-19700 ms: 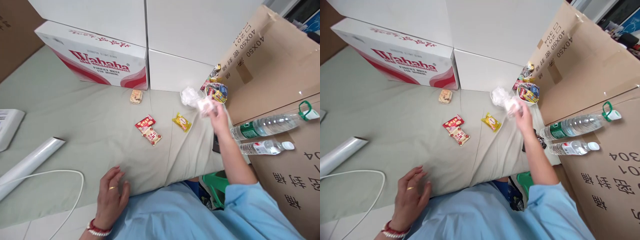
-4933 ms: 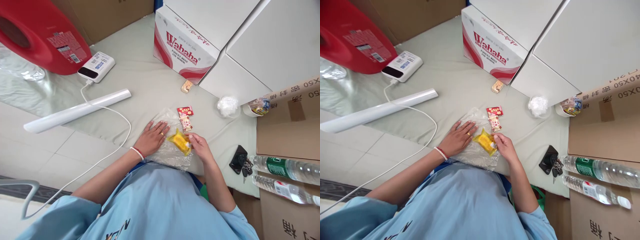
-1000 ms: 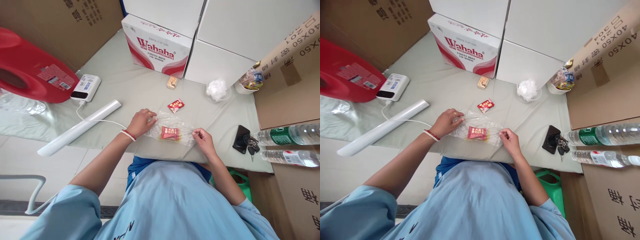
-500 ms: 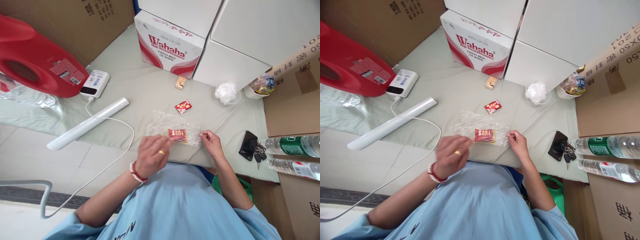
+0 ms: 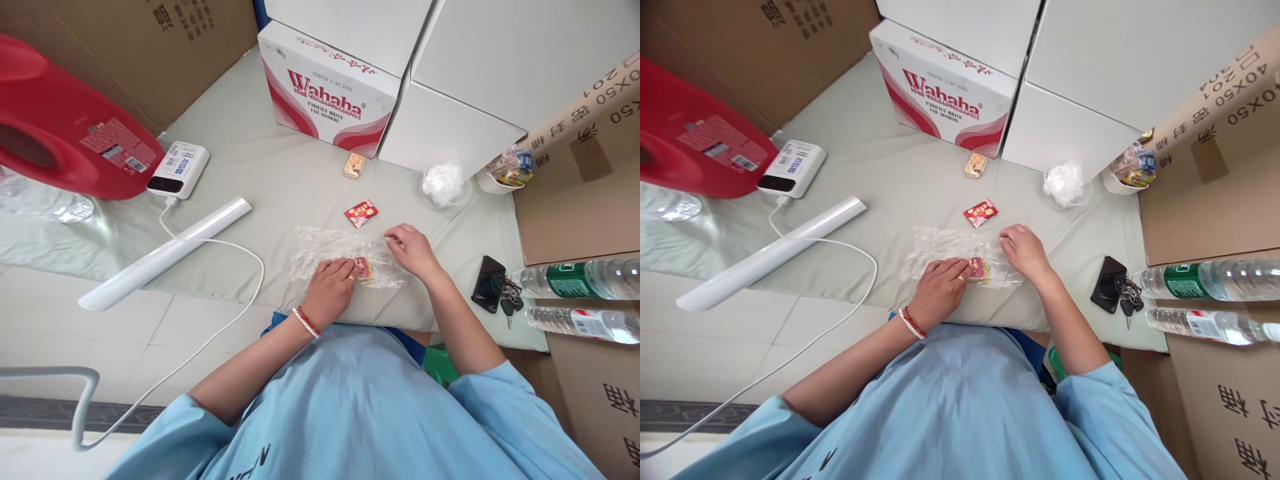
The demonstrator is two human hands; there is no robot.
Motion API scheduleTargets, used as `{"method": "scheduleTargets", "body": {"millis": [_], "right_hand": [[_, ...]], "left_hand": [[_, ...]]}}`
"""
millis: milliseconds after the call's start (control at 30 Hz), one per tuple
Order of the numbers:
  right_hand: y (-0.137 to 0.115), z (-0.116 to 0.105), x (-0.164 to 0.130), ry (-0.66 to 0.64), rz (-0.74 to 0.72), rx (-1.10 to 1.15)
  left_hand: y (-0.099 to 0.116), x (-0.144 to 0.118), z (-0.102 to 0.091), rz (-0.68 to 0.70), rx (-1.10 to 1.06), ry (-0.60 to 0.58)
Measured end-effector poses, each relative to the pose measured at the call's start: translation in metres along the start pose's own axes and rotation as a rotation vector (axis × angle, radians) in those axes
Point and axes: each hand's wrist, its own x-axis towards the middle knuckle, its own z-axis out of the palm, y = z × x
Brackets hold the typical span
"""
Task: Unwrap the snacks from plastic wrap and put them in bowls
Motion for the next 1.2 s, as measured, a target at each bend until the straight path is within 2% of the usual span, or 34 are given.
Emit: {"method": "scheduleTargets", "body": {"millis": [100,200,267,367,467,533,600,700,767,867,967,1067,1200], "right_hand": [[-0.019,0.024,0.038,-0.165,-0.116,-0.06],[-0.033,0.048,0.064,-0.266,-0.099,-0.148],[-0.036,0.057,0.075,-0.332,-0.066,-0.134],[-0.034,0.055,0.088,-0.415,-0.062,-0.058],[-0.031,0.042,0.09,-0.373,-0.196,0.012],[-0.032,0.031,0.082,-0.314,-0.324,0.079],[-0.036,0.021,0.066,-0.278,-0.389,0.073],[-0.047,0.012,0.032,-0.238,-0.364,-0.112],[-0.053,0.014,0.008,-0.19,-0.374,-0.206],[-0.059,0.029,-0.024,-0.1,-0.407,-0.174],[-0.061,0.052,-0.045,0.017,-0.362,-0.037],[-0.064,0.073,-0.057,0.116,-0.303,0.082],[-0.068,0.086,-0.065,0.16,-0.289,0.174]], "left_hand": [[0.0,0.0,-0.001,0.014,0.029,0.007],[-0.001,0.0,0.0,0.016,0.041,0.025],[-0.001,-0.001,0.001,0.008,0.042,0.029],[-0.001,-0.002,0.002,-0.001,0.045,0.022],[0.0,-0.001,0.002,-0.008,0.028,0.008],[0.002,0.0,0.001,-0.029,0.014,0.009],[0.005,0.0,0.001,-0.048,0.017,0.013],[0.008,0.001,0.0,-0.045,0.041,0.002],[0.009,0.001,0.0,-0.042,0.045,-0.01],[0.006,-0.001,0.002,-0.058,0.015,-0.029],[0.001,-0.006,0.005,-0.06,-0.061,-0.015],[-0.007,-0.013,0.007,-0.035,-0.173,0.035],[-0.015,-0.022,0.009,-0.029,-0.278,0.089]]}}
